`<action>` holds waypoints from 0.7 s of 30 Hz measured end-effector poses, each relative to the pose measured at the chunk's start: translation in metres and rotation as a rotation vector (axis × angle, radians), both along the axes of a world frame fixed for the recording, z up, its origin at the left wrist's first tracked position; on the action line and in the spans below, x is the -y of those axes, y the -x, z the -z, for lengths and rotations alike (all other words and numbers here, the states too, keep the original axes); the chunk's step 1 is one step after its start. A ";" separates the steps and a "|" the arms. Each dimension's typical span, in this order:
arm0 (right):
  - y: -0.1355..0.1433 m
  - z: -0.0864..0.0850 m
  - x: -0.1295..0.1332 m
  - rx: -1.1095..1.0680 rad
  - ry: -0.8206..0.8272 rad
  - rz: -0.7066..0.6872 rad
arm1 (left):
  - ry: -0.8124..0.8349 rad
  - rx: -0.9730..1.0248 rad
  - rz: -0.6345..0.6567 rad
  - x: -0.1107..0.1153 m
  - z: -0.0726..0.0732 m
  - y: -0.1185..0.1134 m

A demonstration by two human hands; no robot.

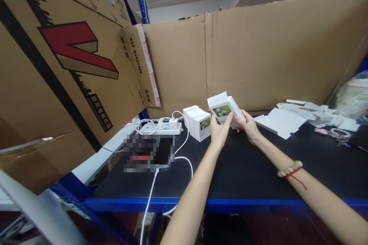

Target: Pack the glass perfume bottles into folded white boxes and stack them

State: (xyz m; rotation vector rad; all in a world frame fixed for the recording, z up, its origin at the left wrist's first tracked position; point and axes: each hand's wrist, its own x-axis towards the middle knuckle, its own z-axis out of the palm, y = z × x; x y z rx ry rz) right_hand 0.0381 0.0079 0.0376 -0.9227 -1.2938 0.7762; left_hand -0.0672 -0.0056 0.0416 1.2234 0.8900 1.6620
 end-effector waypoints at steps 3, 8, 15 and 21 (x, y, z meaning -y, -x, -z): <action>0.001 0.002 0.000 -0.030 0.074 -0.084 | 0.045 -0.019 0.018 0.002 0.000 0.000; 0.003 0.002 0.002 -0.072 0.166 -0.118 | 0.059 0.090 0.061 0.002 -0.002 0.000; 0.005 0.001 0.007 -0.031 0.269 -0.286 | 0.178 -0.045 0.003 -0.003 0.003 0.001; 0.003 0.007 -0.002 0.101 0.195 -0.141 | -0.096 -0.204 -0.209 0.002 0.006 0.004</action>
